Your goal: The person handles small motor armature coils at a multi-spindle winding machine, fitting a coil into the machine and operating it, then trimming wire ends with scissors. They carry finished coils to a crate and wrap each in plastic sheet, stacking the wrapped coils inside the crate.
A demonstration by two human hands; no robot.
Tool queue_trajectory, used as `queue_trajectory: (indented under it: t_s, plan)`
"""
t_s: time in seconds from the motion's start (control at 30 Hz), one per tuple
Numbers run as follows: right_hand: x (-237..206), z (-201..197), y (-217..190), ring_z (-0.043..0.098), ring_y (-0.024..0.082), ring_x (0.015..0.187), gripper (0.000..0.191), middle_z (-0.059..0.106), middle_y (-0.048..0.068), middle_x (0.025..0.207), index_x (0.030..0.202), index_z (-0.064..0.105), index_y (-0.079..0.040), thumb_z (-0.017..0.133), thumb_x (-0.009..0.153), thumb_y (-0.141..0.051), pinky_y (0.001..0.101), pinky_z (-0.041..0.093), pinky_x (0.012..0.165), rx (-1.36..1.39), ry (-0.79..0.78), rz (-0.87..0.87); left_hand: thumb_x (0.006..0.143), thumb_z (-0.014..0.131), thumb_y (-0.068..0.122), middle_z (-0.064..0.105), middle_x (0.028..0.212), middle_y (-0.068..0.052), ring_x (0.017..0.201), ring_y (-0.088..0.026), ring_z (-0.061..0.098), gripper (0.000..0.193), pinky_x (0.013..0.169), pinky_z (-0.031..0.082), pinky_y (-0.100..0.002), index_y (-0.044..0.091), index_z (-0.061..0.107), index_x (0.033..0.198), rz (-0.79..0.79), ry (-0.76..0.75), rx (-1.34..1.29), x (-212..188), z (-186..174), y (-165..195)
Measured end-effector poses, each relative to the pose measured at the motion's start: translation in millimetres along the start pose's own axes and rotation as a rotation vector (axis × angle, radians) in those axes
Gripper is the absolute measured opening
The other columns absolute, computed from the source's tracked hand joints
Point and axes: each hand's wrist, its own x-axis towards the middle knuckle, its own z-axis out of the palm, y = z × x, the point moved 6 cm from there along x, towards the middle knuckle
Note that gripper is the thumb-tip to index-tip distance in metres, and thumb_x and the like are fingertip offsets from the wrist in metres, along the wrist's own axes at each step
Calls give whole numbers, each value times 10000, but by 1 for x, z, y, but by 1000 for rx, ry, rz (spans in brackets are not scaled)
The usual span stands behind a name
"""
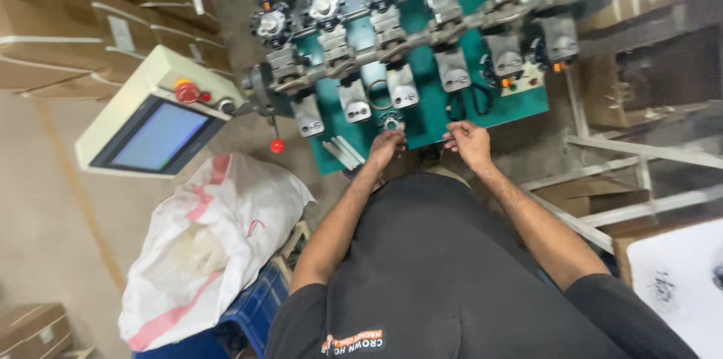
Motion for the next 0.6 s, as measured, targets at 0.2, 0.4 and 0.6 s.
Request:
queue_trajectory:
  t_s: [0.2,0.4,0.6]
  plan:
    - [23,-99,-62,660,129,571,537,737,83,795,1008,681,-47,460,1047,-534,253,497,486,256,143,59,1035,472,673,634,1372,-13,1297,-190,575,730,953,539,-398,63,579,1422,231,-191,68,47,149,54]
    - [49,-91,-119,532,138,474,594,624,48,678,936,642,-56,462,1054,-609,270,366,387,322,53,89,1076,415,579,592,1121,-133,847,-227,521,674,687,452,-373,34,549,1450,339,166,-304,63,211,114]
    - [57,-94,-108,503,143,418,279,629,61,650,1123,551,-270,402,1015,-479,278,368,344,431,-24,40,1044,418,566,683,1136,-89,870,-196,646,595,734,530,-358,83,589,1347,441,257,-100,72,206,119]
